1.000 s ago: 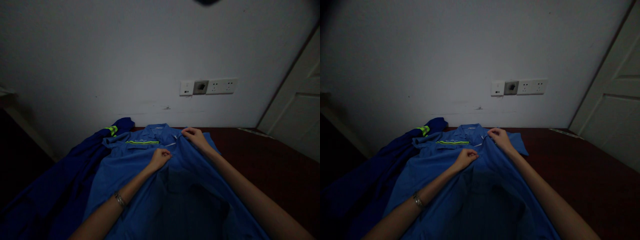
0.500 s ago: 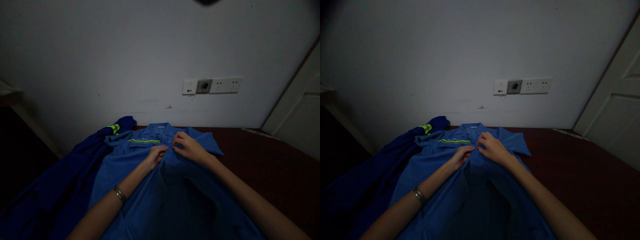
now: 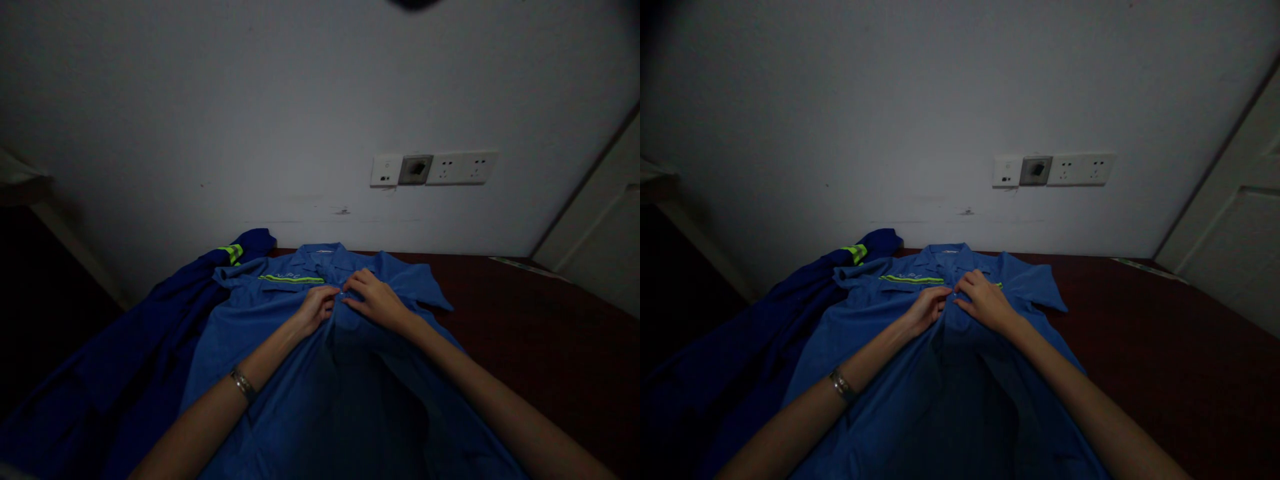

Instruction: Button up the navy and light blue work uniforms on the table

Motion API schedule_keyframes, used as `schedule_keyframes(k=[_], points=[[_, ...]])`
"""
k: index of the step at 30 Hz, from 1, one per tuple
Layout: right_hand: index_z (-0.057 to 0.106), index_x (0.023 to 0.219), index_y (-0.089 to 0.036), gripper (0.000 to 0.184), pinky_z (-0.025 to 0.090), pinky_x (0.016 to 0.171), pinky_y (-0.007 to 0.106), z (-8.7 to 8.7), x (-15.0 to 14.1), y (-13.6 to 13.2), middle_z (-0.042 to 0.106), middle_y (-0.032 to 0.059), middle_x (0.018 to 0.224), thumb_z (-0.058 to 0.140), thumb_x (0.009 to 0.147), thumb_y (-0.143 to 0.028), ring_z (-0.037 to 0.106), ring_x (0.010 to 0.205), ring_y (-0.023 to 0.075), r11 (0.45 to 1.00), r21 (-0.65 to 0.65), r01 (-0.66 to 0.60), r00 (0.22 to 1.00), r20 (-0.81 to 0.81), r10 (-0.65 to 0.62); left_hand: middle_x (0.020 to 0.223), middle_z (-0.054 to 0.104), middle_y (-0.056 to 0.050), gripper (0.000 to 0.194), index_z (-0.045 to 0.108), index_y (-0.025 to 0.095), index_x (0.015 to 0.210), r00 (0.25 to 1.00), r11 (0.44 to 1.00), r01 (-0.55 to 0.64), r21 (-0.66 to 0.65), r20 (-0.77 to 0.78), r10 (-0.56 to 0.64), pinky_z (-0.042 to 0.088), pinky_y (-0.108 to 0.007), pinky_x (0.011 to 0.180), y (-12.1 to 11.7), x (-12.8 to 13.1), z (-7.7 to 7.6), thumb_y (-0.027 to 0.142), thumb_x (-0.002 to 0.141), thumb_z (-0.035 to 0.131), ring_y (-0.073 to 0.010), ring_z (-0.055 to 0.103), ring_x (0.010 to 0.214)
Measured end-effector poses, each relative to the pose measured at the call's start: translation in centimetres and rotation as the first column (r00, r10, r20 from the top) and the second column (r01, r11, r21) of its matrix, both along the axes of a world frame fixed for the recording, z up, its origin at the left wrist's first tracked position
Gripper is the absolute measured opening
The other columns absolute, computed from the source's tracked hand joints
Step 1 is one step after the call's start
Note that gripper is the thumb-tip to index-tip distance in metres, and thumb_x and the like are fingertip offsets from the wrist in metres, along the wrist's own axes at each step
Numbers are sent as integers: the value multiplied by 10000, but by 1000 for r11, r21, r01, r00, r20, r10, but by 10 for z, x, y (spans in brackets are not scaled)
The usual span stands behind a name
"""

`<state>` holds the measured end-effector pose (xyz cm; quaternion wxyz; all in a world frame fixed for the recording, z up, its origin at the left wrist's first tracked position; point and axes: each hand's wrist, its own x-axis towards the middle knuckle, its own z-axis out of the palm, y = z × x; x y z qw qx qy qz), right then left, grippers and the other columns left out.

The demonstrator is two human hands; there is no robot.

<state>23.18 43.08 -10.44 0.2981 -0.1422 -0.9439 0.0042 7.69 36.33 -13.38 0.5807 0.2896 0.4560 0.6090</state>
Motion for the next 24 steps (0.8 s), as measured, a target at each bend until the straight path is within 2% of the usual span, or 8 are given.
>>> schedule_keyframes(k=[6, 14, 16, 20, 24], points=[[601, 949, -200, 168, 436, 739, 332, -1, -4, -6, 543, 85, 972, 507, 818, -247, 432, 938, 212, 982, 185, -30, 997, -66, 42, 560, 527, 26, 178, 544, 128, 671, 998, 999, -36, 29, -45, 37, 357, -166, 426, 1, -3, 4, 219, 584, 669, -66, 492, 460], [633, 885, -162, 169, 408, 723, 346, -7, -7, -5, 558, 106, 962, 482, 829, -214, 426, 933, 229, 946, 325, 3, 997, -75, 23, 543, 542, 22, 195, 521, 127, 630, 997, 997, -78, 13, -8, 78, 338, -159, 417, 3, -4, 1, 208, 562, 685, -56, 480, 438], [631, 873, -154, 168, 398, 721, 344, -9, -7, -3, 562, 107, 954, 475, 832, -200, 428, 927, 228, 937, 348, -10, 996, -79, 40, 535, 544, 23, 179, 525, 126, 631, 998, 998, -64, 3, 8, 64, 354, -161, 421, 4, -6, 0, 197, 580, 681, -57, 485, 432], [619, 889, -150, 193, 376, 721, 342, -11, -8, -2, 567, 107, 948, 433, 851, -185, 434, 914, 223, 932, 361, -43, 997, -38, 60, 596, 608, -14, 86, 566, 114, 695, 992, 992, 40, -118, 128, -25, 435, -195, 485, 8, -10, -5, 178, 669, 617, -89, 551, 477], [609, 907, -163, 204, 356, 716, 342, -12, -7, 0, 563, 100, 938, 412, 861, -189, 437, 882, 212, 935, 349, -66, 998, 6, 68, 593, 619, -20, 52, 576, 103, 701, 986, 990, 30, -141, 165, -6, 446, -188, 502, 11, -10, -6, 148, 712, 599, -90, 565, 484]])
